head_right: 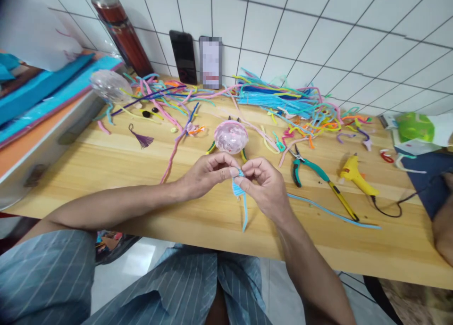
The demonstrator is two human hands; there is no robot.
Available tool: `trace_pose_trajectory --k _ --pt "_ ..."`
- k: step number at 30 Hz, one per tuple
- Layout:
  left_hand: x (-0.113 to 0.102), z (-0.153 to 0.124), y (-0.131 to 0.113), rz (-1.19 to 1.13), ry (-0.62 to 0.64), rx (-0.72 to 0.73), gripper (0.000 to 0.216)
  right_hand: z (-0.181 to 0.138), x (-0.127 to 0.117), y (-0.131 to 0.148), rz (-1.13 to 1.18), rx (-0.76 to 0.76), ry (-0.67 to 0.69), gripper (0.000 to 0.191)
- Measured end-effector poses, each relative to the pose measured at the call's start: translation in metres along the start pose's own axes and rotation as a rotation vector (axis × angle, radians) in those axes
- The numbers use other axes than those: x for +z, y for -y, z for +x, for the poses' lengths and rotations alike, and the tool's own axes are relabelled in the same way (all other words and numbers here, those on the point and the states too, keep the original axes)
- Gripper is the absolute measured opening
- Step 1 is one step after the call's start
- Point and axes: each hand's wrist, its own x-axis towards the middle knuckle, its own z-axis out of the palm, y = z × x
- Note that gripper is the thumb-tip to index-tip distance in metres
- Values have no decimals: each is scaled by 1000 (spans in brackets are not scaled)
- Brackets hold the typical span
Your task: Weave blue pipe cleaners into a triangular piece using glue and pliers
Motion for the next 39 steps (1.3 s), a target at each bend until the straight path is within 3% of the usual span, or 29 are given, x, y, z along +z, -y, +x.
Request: trace_pose_trajectory --k 7,14,18,20,22,25,28,31,34,37,39 --pt "-1 0 4 -31 6 -59 32 -5 -4 -6 -285 -135 -64 22" --pt "3 -2 6 -76 -3 -12 36 -10 -6 -2 -529 -279 -75 21" --pt "8 -6 -2 -113 -26 -17 39 -17 -10 14 -793 -490 -152 25" --pt "11 -11 -8 -137 -26 -71 43 -25 -15 21 -984 -619 -231 28" --pt "16 -17 -13 -190 50 -188 51 -35 -21 25 -1155 -718 -286 30" --pt "24 -26 -19 -292 200 -382 61 -50 -30 23 -1271 -873 -258 36" --pt "32 -34 -23 -332 240 -465 52 -61 -34 16 -1298 -1004 -205 42" --pt "35 -39 -25 -274 228 -430 45 -68 -34 12 -1288 -998 -253 41" --pt "35 -40 -23 -136 242 -313 47 -76 -29 12 -1198 -942 -409 52" --pt "33 -40 -18 -4 267 -232 45 -85 -23 8 -912 -699 -573 47" --pt "32 -41 -15 84 304 -202 43 -88 -19 3 -559 -461 -562 39"
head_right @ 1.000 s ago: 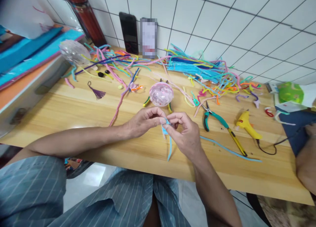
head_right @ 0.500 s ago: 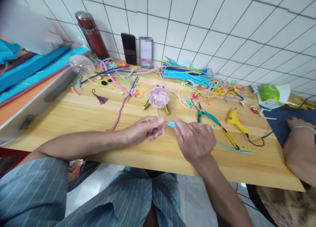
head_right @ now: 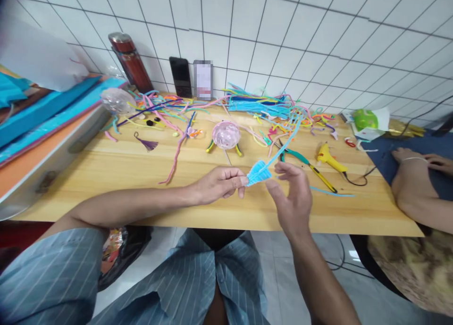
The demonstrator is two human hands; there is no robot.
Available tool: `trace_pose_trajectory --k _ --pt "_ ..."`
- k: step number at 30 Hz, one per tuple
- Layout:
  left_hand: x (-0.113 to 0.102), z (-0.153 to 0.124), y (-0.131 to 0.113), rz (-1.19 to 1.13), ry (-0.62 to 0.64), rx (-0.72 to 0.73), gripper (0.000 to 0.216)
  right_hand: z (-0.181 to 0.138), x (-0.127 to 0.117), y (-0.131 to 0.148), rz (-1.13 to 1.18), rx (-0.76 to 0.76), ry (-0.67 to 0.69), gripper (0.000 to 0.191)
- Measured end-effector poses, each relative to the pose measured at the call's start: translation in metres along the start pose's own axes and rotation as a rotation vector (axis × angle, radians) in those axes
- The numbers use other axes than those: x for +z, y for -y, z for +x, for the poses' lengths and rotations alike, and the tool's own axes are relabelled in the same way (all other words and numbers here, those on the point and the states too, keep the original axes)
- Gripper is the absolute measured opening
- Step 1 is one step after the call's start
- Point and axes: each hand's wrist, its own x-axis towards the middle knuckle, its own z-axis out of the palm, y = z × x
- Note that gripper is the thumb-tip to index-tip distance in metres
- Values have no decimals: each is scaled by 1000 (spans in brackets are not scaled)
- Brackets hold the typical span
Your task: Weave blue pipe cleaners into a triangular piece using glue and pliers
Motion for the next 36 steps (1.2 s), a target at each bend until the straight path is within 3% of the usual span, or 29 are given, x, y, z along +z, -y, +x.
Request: trace_pose_trajectory --k 3,7,16,22,30,36 --pt "-1 -1 3 130 51 10 44 -4 8 -2 331 355 73 40" --pt "-4 4 7 187 96 13 46 1 16 1 447 511 127 33" --pt "-11 22 27 -42 -12 -12 45 9 31 -5 437 578 304 32" --pt "-15 27 40 -31 -44 -72 50 7 36 -18 479 605 380 41" --pt "-18 27 46 -1 -59 55 57 6 38 -32 543 565 472 44" --pt "-17 33 51 87 -40 64 56 -1 46 -33 541 554 506 43"
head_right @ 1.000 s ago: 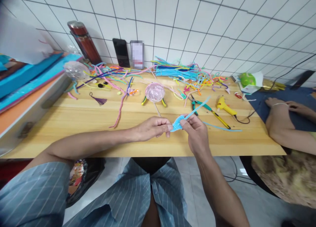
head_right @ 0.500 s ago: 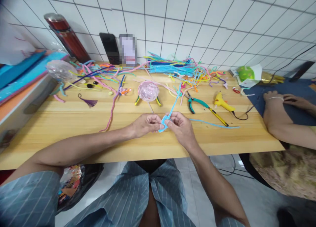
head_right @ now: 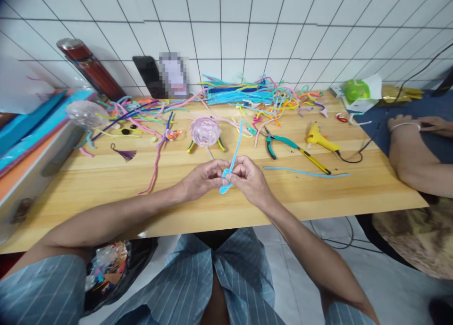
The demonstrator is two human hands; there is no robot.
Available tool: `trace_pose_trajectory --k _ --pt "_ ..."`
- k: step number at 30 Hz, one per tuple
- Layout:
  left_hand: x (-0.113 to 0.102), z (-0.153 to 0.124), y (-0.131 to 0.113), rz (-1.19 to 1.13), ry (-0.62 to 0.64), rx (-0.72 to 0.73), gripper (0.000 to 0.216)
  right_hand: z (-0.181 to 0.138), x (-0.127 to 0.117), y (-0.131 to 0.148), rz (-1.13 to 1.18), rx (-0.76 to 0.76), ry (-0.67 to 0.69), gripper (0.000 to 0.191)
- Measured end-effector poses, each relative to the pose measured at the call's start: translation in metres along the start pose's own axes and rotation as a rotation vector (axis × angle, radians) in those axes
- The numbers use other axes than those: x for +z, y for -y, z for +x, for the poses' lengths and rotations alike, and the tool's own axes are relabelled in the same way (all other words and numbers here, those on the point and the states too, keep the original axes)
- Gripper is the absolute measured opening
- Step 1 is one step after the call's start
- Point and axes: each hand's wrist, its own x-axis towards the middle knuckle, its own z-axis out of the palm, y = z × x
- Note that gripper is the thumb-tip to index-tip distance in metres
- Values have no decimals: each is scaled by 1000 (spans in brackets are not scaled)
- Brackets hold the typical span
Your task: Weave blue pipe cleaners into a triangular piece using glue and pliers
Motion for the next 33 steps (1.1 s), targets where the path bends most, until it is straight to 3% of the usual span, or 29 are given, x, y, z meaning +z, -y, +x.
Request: trace_pose_trajectory --k 3,5,8,10,13,16,21,28,33 --pt "-3 -4 -6 16 17 -31 45 2 -8 4 -51 14 54 48" --pt "-10 -12 -11 39 -7 -59 37 6 -29 11 -201 -13 50 44" --pt "-28 -29 -15 165 -112 -93 29 22 -78 22 -663 -120 -203 31" --pt "-41 -41 -14 260 -142 -112 26 37 -110 25 -969 -69 -361 35" --pt "-55 -51 -8 442 -219 -104 31 58 -138 21 -1305 15 -346 62" --pt "-62 -51 3 559 -273 15 21 68 -140 12 -1473 79 -276 79" --pt "-60 -47 17 498 -406 147 12 71 -136 -2 -1541 83 -252 81" --pt "-58 -51 9 452 -324 -3 24 74 -142 -16 -1619 -30 -345 62" --pt "-60 -52 9 421 -267 -36 23 77 -156 -15 -1633 -42 -384 62"
